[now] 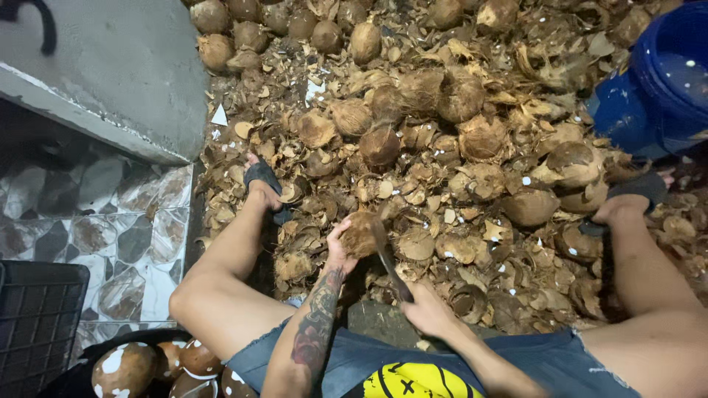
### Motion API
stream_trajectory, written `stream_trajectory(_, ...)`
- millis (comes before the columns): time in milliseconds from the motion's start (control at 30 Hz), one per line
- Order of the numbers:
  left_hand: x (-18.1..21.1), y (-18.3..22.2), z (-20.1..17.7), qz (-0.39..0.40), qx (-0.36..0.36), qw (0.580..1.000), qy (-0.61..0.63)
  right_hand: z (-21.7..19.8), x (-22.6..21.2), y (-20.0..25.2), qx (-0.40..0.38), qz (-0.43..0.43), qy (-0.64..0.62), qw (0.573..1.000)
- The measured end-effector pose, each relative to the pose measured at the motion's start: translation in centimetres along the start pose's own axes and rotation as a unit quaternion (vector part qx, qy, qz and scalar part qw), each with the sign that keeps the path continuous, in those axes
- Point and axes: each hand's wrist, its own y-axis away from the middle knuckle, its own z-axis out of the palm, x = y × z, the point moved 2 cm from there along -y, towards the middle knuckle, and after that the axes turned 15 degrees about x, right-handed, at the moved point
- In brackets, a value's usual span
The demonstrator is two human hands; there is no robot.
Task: The person sits on the floor and uses a large knife to peel the husk off coconuts. They rotate the coconut in their hands to remove the outer layer and place the peeled coconuts into a black crate.
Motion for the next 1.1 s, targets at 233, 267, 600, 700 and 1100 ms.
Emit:
stream_trajectory(233, -1.0, -0.9, 0.1, -0.008, -0.017, 0.995, -0.094, -1.9, -0.9, 3.9, 0.101, -0.082, 0.005, 0.992)
stream_trajectory(267, -1.1, -1.0, -0.1, -0.012, -0.004, 0.996, -0.086, -2.2, -1.6, 5.0, 0.109, -0.213, -0.059, 0.969)
stream_trajectory(600, 0.1, 1.3, 0.5, -0.075, -0.032, 0.996, -0.038, -2.7, -1.7, 2.6, 0.039, 0.239, -0.197, 0.950)
stream_trajectory(700, -0.1, 2.2, 2.6, -0.138, 0.077, 0.985, 0.070, -5.0, -0.8, 1.4, 0.048, 0.178, -0.158, 0.970)
stream_trajectory(1100, -0.6, 2.1, 0.0, -0.150, 0.133, 0.977, -0.070, -3.1, -1.0, 3.8, 0.200, -0.571, -0.162, 0.779)
